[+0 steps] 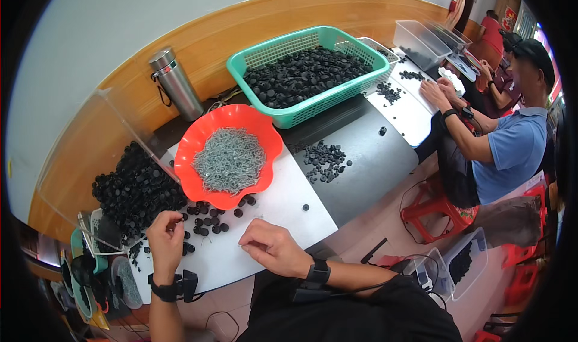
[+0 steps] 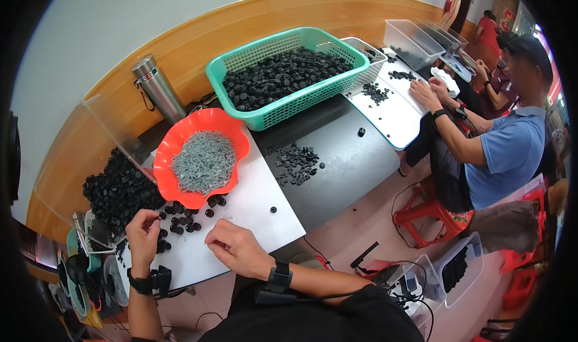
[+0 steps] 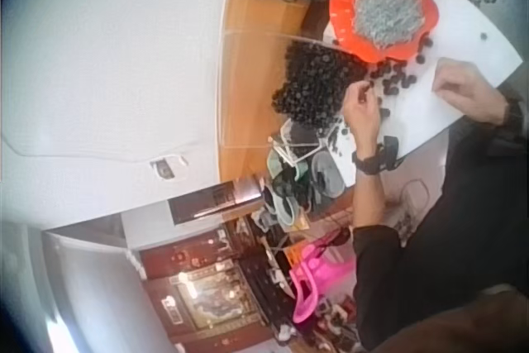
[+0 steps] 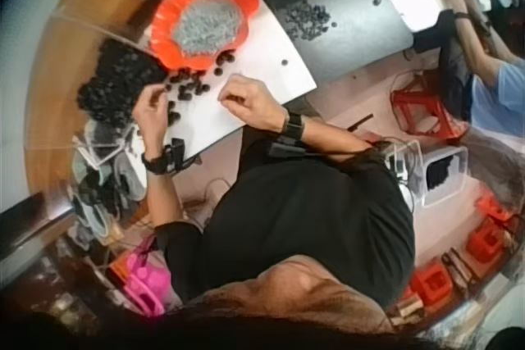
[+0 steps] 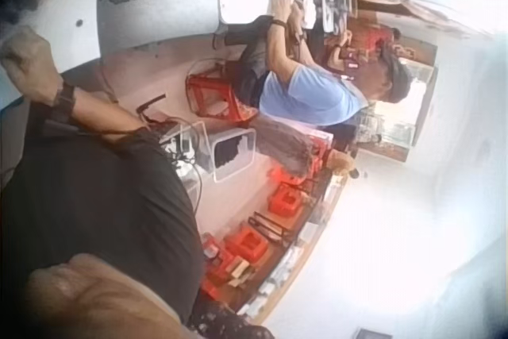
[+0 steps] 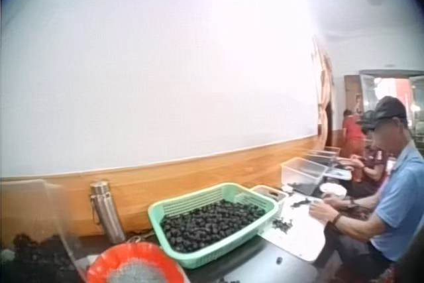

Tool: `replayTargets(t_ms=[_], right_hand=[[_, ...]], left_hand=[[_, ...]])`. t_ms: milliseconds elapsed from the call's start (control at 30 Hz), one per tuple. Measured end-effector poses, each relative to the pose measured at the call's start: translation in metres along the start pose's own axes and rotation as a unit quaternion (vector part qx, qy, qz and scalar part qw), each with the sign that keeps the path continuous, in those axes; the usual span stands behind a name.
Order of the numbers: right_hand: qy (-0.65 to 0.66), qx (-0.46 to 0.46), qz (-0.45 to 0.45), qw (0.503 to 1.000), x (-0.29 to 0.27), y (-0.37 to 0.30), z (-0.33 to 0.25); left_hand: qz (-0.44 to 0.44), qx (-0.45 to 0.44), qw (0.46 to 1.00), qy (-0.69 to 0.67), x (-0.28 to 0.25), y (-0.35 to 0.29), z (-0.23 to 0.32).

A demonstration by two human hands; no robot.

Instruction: Inserting small metal pins into round black plastic components for assembly.

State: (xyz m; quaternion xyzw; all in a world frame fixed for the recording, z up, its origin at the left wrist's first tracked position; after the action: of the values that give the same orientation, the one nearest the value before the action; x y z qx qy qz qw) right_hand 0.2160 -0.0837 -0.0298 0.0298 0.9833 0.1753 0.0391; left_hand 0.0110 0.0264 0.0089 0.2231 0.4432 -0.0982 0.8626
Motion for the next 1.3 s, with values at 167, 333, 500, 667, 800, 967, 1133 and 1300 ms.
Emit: replayTargets(t_ms=[167,333,500,667,800,967,1133,1300], right_hand=[[0.009,-0.015,-0.01,1.0,-0.006,-0.007,0.004],[0.172,0.112,-0.037,0.978,-0.003,-0.007,0.001],[0.304,0.187,-0.063,0.932,0.0,-0.011,0.002],[0.274,0.185,-0.075,0.941,0.004,-0.011,-0.001],[0.238,0.179,-0.061,0.953,0.005,-0.012,-0.001],[0.196,0.157,-0.039,0.967,0.006,-0.013,-0.003],[0.112,0.104,-0.03,0.988,0.005,-0.011,-0.008],[0.2,0.161,-0.056,0.965,-0.001,-0.01,-0.008]], left_hand=[[-0.033,-0.105,0.95,-0.291,0.004,-0.025,0.019],[-0.063,-0.029,0.953,-0.294,0.02,-0.045,0.052],[-0.059,0.046,0.962,-0.261,0.029,-0.058,0.073],[-0.023,0.067,0.971,-0.229,0.03,-0.06,0.078],[-0.002,0.08,0.976,-0.202,0.029,-0.061,0.082],[0.039,0.169,0.981,-0.09,0.028,-0.062,0.088],[0.048,0.212,0.975,-0.049,0.029,-0.063,0.095],[0.031,0.131,0.982,-0.129,0.032,-0.068,0.089]])
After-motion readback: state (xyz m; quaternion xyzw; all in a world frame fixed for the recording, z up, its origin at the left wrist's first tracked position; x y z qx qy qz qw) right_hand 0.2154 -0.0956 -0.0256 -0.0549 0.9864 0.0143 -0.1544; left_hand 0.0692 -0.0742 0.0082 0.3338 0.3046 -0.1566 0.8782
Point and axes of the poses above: each hand's wrist, its own y-axis towards the middle knuckle, its own x-axis out of the palm, z = x × y, the point moved 3 cm from there along y, towards the middle knuckle, and after that the axes turned 3 degrees about y, right-handed, at the moved point
